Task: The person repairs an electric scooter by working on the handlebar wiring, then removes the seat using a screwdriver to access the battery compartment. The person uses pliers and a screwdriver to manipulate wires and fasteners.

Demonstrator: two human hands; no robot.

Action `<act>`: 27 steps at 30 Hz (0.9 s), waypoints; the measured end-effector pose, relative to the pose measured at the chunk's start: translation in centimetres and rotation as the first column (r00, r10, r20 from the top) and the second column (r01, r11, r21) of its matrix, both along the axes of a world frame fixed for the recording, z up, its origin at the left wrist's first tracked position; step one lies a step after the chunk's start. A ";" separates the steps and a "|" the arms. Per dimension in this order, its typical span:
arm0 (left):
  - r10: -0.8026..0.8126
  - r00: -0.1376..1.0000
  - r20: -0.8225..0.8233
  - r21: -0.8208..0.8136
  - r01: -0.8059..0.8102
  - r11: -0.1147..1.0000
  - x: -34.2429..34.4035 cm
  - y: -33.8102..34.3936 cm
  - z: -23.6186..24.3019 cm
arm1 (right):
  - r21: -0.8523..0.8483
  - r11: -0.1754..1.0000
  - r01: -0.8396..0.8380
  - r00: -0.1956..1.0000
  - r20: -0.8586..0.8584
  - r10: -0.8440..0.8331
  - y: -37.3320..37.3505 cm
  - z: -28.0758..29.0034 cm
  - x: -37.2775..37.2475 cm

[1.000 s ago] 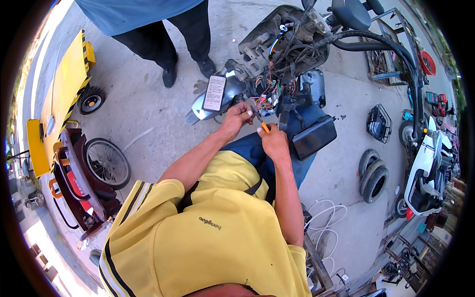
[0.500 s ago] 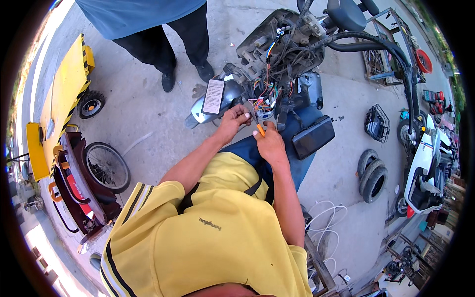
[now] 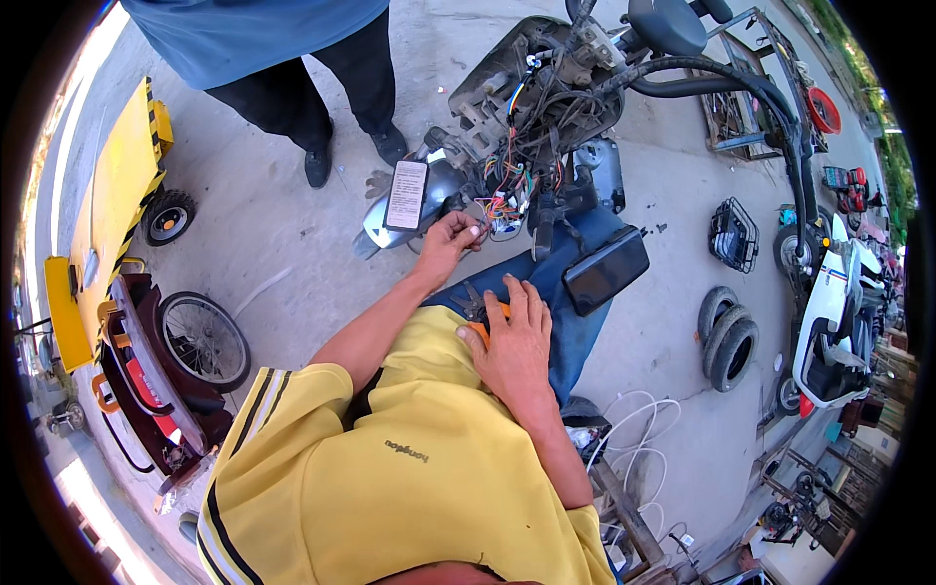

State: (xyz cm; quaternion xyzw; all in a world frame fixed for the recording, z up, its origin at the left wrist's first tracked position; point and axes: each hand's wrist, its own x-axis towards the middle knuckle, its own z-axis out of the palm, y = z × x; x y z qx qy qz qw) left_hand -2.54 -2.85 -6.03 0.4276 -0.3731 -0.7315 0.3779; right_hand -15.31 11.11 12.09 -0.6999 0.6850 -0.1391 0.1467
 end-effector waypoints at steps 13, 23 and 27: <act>0.072 0.996 -0.055 0.015 -0.071 0.997 -0.9 0.4 0.4 | -0.286 0.948 0.141 0.868 -0.425 -0.257 -11.0 -0.1 -2.7; 0.076 0.996 -0.037 -0.053 -0.078 0.996 -0.9 0.7 0.2 | -0.351 0.936 -0.016 0.962 -0.261 -0.082 -10.8 -4.3 -0.8; 0.099 0.994 -0.040 -0.074 -0.101 0.992 -1.0 0.8 -0.6 | -0.302 0.953 0.019 0.999 -0.034 -0.031 -9.9 -6.1 0.4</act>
